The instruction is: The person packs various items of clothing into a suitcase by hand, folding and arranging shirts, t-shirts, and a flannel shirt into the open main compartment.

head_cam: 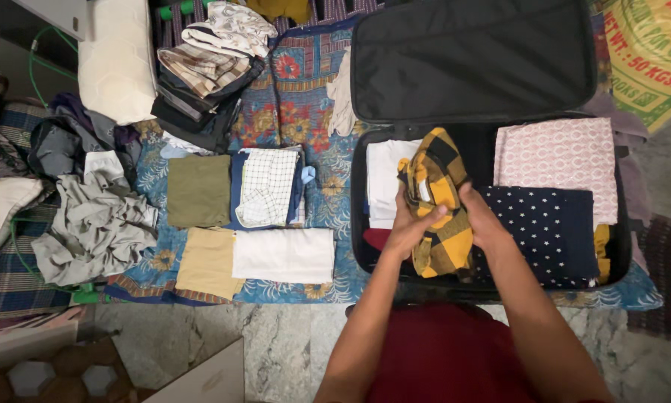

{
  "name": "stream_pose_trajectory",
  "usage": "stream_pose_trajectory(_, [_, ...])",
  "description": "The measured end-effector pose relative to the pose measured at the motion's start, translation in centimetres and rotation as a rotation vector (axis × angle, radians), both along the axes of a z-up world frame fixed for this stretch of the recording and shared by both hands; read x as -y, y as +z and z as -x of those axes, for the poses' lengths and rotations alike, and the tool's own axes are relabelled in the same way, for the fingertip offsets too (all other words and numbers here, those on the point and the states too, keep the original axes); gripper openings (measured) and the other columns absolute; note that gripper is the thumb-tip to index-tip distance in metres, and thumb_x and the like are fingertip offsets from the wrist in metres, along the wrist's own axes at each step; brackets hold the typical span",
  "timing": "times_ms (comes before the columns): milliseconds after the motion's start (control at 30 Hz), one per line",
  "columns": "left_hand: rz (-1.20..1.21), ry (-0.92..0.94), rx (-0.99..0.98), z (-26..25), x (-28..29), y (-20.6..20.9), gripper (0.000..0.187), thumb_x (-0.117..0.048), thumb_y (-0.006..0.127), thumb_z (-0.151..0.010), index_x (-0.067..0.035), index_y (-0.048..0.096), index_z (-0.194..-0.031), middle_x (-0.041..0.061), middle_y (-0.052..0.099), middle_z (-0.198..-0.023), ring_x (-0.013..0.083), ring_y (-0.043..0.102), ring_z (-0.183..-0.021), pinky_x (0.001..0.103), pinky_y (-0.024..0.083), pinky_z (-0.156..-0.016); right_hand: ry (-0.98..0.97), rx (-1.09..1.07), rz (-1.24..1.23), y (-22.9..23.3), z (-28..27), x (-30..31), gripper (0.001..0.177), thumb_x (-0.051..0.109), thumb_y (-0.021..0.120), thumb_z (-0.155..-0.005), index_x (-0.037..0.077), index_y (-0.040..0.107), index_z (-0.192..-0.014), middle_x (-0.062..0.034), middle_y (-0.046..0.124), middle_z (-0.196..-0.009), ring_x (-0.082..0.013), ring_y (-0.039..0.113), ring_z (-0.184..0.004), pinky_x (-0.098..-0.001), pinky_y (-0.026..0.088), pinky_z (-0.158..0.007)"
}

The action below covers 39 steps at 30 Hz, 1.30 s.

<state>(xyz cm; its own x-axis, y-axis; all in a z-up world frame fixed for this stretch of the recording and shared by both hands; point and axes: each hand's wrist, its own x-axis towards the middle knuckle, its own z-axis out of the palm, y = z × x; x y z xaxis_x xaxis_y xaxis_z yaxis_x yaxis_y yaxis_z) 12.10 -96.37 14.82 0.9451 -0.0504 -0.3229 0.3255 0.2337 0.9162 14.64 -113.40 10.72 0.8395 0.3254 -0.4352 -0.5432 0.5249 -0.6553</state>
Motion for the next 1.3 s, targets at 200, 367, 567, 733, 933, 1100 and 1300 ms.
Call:
stream_pose_trajectory(200, [-0.075,-0.026,0.061,-1.1,-1.3,2.0,0.092,-0.007,0.087,-0.073,0.009,0.034,-0.146,0.017,0.065,-0.122,0.0256,0.067,-0.109,0.037,0.057,-0.093,0.069,0.130,-0.034,1.9,-0.8,0.4,0.074,0.052,0.062,-0.095,0.001,0.048,-0.147,-0.0095,0.063,-0.136,-0.0203,0.065,-0.119,-0.0382,0.053,-0.100])
stream_pose_trajectory(367, [0.099,0.008,-0.077,-1.6,-3.8,-2.0,0.055,-0.004,0.071,-0.083,0.004,0.055,-0.135,0.012,0.070,-0.107,0.0214,0.071,-0.090,0.035,0.060,-0.078,-0.023,-0.031,0.123,1.7,-1.2,2.7,0.059,0.042,0.060,-0.099,-0.001,0.054,-0.140,-0.0130,0.067,-0.131,-0.0237,0.067,-0.117,-0.0395,0.054,-0.100])
stream_pose_trajectory(567, [0.211,0.412,-0.183,-2.1,-9.5,-6.3,0.042,0.003,0.058,-0.080,-0.005,0.059,-0.121,0.010,0.067,-0.096,0.0239,0.070,-0.080,0.041,0.063,-0.068,-0.109,-0.028,0.315,0.5,-1.1,11.2,0.050,0.032,0.061,-0.098,0.002,0.056,-0.138,-0.0115,0.068,-0.126,-0.0221,0.067,-0.112,-0.0377,0.054,-0.097])
stream_pose_trajectory(733, [0.278,0.400,-0.217,-1.6,-11.9,-8.8,0.033,0.002,0.059,-0.081,0.001,0.063,-0.114,0.014,0.070,-0.096,0.0290,0.071,-0.079,0.043,0.061,-0.068,-0.096,-0.089,0.842,-4.4,0.5,18.1,0.048,0.036,0.067,-0.099,0.000,0.064,-0.131,-0.0154,0.070,-0.120,-0.0267,0.067,-0.108,-0.0399,0.052,-0.095])
stream_pose_trajectory(933, [0.260,0.368,-0.268,-0.5,-10.7,-11.4,0.038,0.003,0.057,-0.078,0.001,0.062,-0.116,0.012,0.070,-0.098,0.0280,0.072,-0.084,0.043,0.063,-0.072,-0.236,0.544,1.887,-6.9,2.9,13.4,0.048,0.027,0.071,-0.092,0.000,0.064,-0.130,-0.0246,0.062,-0.123,-0.0440,0.058,-0.116,-0.0548,0.048,-0.099])
stream_pose_trajectory(1100, [0.322,0.367,-0.250,-0.4,-10.8,-11.6,0.044,0.004,0.055,-0.078,0.000,0.060,-0.122,0.013,0.071,-0.102,0.0296,0.073,-0.087,0.044,0.063,-0.074,0.158,0.685,1.916,-3.0,3.5,1.6,0.062,0.041,0.070,-0.090,0.003,0.054,-0.136,-0.0264,0.044,-0.143,-0.0465,0.041,-0.133,-0.0636,0.035,-0.109])
stream_pose_trajectory(1300, [0.321,0.332,-0.241,-0.3,-12.4,-11.5,0.046,0.006,0.054,-0.079,0.001,0.058,-0.125,0.014,0.070,-0.104,0.0292,0.072,-0.089,0.043,0.062,-0.077,0.520,0.383,1.984,-1.2,2.5,-2.1,0.096,0.052,0.078,-0.077,0.017,0.034,-0.155,-0.0199,0.018,-0.164,-0.0467,0.020,-0.147,-0.0707,0.027,-0.107])
